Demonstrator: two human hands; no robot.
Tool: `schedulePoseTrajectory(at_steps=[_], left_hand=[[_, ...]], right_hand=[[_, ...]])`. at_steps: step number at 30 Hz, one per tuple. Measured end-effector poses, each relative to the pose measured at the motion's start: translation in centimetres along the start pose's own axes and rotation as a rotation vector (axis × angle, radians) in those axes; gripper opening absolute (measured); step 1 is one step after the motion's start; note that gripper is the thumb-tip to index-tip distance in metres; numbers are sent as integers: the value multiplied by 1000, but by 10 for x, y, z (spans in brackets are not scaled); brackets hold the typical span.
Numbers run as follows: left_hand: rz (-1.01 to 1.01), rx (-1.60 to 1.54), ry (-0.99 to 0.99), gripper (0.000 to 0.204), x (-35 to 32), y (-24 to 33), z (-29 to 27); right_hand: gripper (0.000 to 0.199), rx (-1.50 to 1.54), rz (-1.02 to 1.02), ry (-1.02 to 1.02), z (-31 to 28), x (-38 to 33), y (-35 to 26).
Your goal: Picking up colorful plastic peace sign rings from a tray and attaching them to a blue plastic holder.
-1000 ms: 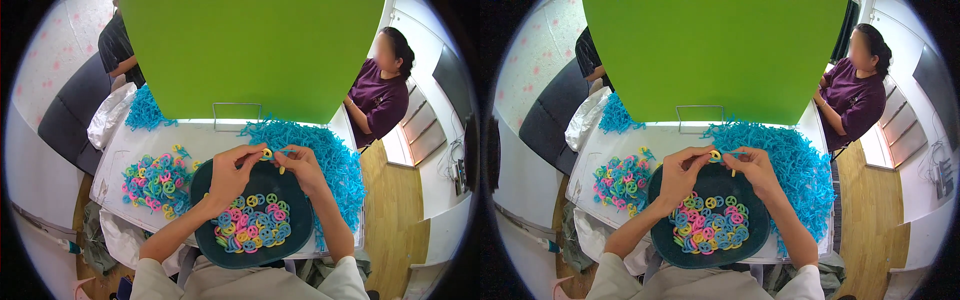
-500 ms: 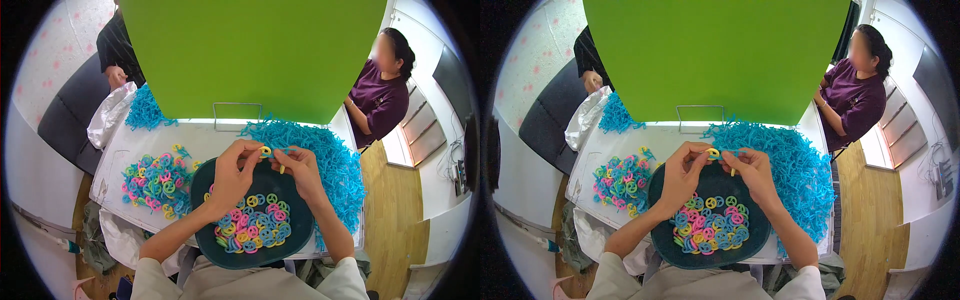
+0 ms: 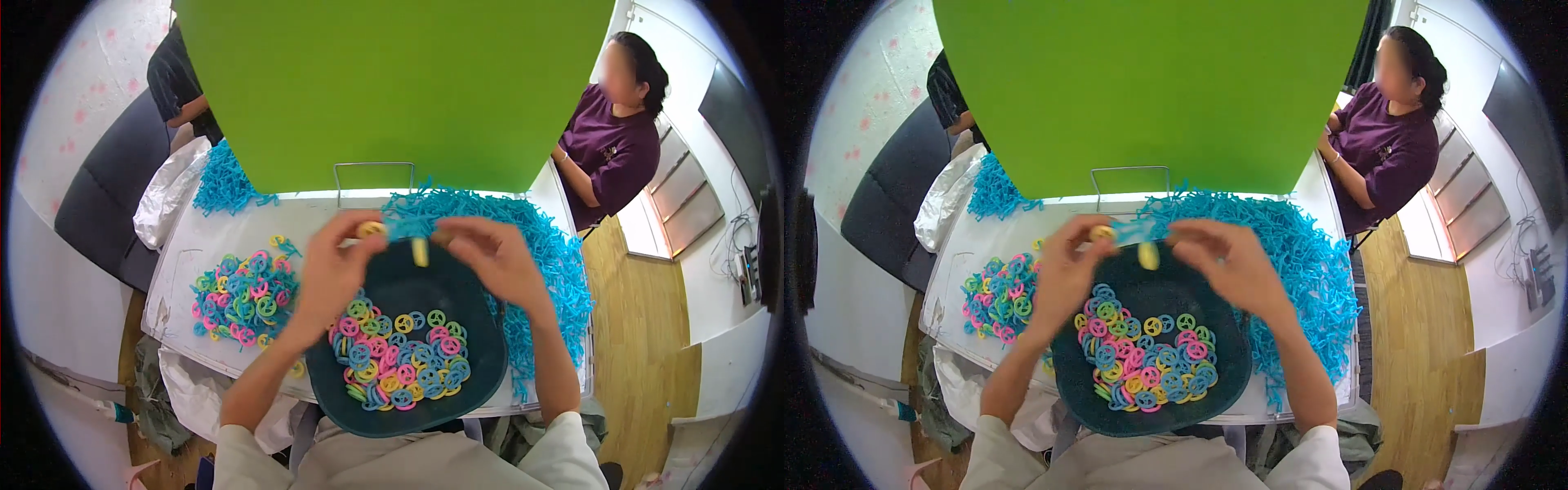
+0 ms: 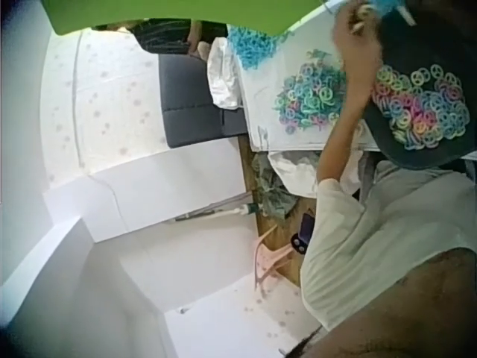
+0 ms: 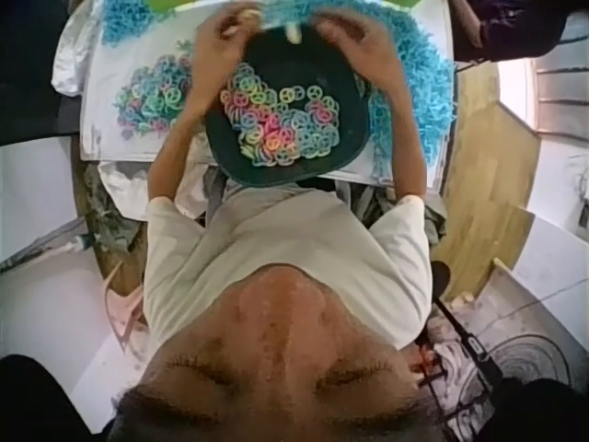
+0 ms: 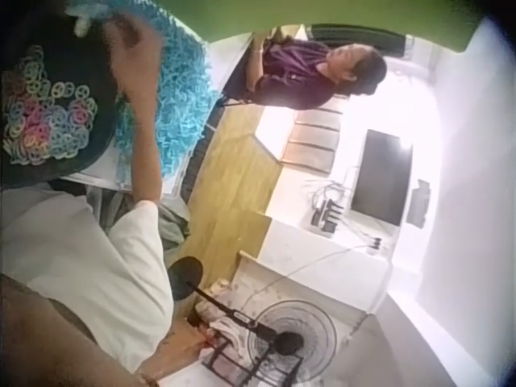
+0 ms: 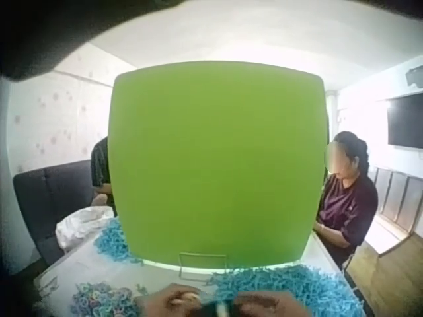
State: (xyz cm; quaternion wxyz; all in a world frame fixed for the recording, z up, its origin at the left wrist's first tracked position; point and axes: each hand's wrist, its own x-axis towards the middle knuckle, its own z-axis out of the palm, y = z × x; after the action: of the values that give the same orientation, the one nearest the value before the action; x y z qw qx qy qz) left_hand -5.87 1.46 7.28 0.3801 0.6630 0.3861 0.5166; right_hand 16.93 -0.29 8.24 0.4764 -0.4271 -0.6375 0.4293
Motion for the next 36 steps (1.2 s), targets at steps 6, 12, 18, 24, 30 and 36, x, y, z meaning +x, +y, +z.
schedulePoseTrajectory(at_steps=[6,12,18,24,30,36], left_hand=[[5,657,53,20,-9,7,-107],[-204,1076,-101,19,-37,-19,-159],[140,1028,71,24,-24,-9,-101],[119,755,-439,23,-33,-11,-20],[195,854,-771,30,-47,-55,37],[196,778,-692,15,-46,-55,33]], right_hand=[[19,-804,50,221,-68,1,24],[27,-993,44,-30,-65,15,81],[25,-1097,-127,70,-48,15,115],[18,-998,-10,92,-41,22,109],[13,-1001,7,186,-45,18,113],[14,-919,73,316,-52,22,100]])
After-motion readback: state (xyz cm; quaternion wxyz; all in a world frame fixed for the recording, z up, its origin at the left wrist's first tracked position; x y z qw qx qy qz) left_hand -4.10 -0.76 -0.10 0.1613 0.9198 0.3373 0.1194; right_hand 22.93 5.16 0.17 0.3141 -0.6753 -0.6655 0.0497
